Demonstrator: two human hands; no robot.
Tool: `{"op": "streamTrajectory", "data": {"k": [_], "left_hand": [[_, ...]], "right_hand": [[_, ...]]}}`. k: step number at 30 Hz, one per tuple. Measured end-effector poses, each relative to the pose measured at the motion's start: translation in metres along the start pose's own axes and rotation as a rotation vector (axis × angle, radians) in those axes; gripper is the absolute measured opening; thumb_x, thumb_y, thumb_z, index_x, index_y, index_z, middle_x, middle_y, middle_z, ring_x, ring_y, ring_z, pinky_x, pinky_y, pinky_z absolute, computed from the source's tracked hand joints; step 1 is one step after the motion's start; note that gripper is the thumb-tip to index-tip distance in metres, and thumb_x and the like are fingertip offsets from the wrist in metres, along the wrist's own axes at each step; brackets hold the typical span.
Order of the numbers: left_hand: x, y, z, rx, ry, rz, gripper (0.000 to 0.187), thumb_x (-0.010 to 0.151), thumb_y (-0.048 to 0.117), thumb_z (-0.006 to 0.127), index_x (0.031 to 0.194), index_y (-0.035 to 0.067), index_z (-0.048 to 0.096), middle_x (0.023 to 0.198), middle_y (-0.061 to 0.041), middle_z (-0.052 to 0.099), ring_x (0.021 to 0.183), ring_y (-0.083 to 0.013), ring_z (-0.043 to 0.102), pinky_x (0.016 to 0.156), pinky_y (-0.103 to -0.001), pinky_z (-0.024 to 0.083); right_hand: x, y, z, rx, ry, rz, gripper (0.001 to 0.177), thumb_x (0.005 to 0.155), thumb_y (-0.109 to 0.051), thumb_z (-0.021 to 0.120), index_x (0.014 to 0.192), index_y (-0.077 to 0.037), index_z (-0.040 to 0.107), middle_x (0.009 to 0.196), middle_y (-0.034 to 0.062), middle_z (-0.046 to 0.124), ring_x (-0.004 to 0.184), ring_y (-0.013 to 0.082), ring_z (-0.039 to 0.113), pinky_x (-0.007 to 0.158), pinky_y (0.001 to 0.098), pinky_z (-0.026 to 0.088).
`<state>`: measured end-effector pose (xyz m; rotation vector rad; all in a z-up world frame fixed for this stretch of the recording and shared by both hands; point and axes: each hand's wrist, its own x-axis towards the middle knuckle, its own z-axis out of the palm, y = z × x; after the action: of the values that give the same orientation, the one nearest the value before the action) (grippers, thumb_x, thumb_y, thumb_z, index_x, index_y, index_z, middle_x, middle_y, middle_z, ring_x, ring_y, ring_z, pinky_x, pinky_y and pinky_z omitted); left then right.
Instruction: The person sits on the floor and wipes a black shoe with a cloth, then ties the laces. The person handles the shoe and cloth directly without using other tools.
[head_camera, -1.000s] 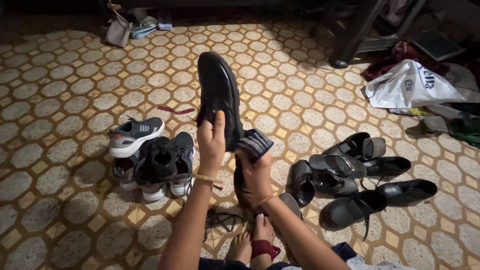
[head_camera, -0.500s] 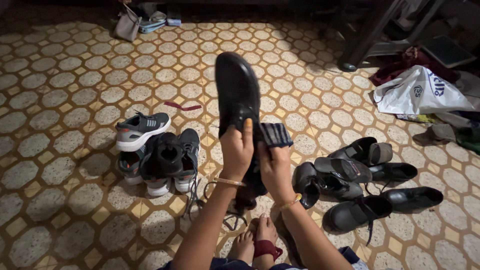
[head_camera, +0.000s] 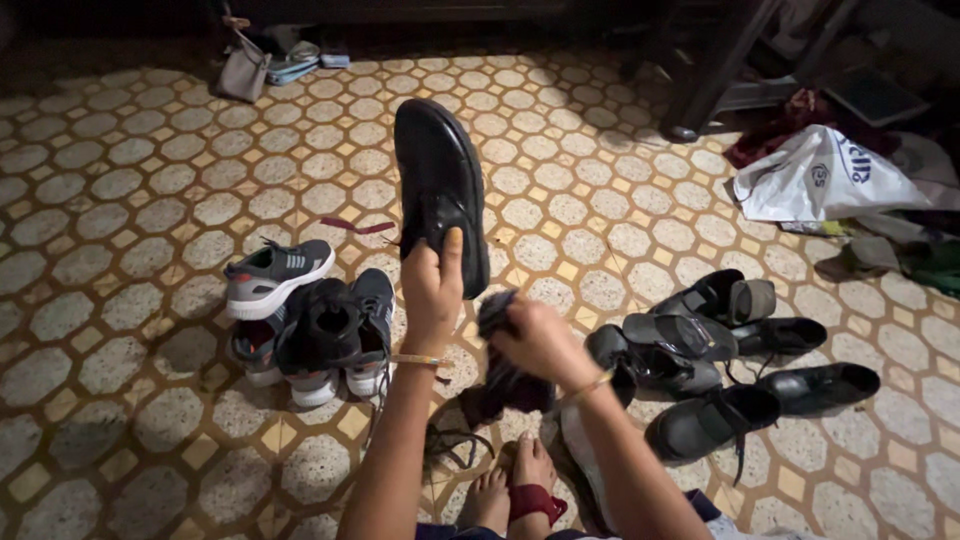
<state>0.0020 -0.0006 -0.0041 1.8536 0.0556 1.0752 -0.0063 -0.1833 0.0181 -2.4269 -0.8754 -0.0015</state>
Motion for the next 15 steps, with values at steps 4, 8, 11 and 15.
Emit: {"op": "streamTrajectory", "data": {"k": [4, 8, 11, 15], "left_hand": [[-0.006, 0.001, 0.002, -0.042, -0.043, 0.027, 0.053, 0.108, 0.039, 0.056, 0.070, 0.001, 0.054, 0.059, -0.011, 0.054, 0.047, -0.0224, 0.049, 0.047, -0.039, 0.040], [-0.016, 0.027, 0.017, 0.023, -0.347, -0.011, 0.056, 0.107, 0.043, 0.051, 0.065, 0.007, 0.057, 0.052, -0.007, 0.056, 0.041, -0.0181, 0.053, 0.041, -0.035, 0.044], [-0.044, 0.054, 0.032, 0.139, -0.656, 0.032, 0.049, 0.104, 0.043, 0.053, 0.071, 0.007, 0.060, 0.053, -0.010, 0.059, 0.040, -0.0232, 0.056, 0.039, -0.039, 0.045], [-0.073, 0.073, 0.051, 0.127, -0.595, 0.437, 0.043, 0.106, 0.034, 0.058, 0.072, 0.007, 0.061, 0.061, -0.013, 0.061, 0.053, -0.0299, 0.063, 0.049, -0.041, 0.050]], "right_hand": [[-0.017, 0.030, -0.040, 0.435, 0.289, -0.162, 0.023, 0.088, -0.003, 0.068, 0.111, 0.000, 0.071, 0.105, 0.0106, 0.073, 0.096, 0.0228, 0.071, 0.084, 0.0344, 0.057], [-0.016, 0.053, -0.034, 1.138, 0.863, -0.286, 0.027, 0.097, -0.006, 0.063, 0.124, 0.000, 0.063, 0.122, 0.0039, 0.070, 0.117, 0.0153, 0.066, 0.102, 0.0269, 0.051], [-0.016, 0.077, -0.030, 0.831, 0.738, -0.142, 0.040, 0.105, -0.010, 0.060, 0.144, -0.002, 0.060, 0.106, -0.0049, 0.060, 0.086, 0.0039, 0.048, 0.074, 0.0214, 0.040], [-0.012, 0.103, -0.036, 0.924, 0.856, 0.002, 0.026, 0.110, -0.016, 0.060, 0.130, 0.000, 0.066, 0.102, -0.0028, 0.061, 0.083, 0.0050, 0.048, 0.069, 0.0232, 0.039]]}}
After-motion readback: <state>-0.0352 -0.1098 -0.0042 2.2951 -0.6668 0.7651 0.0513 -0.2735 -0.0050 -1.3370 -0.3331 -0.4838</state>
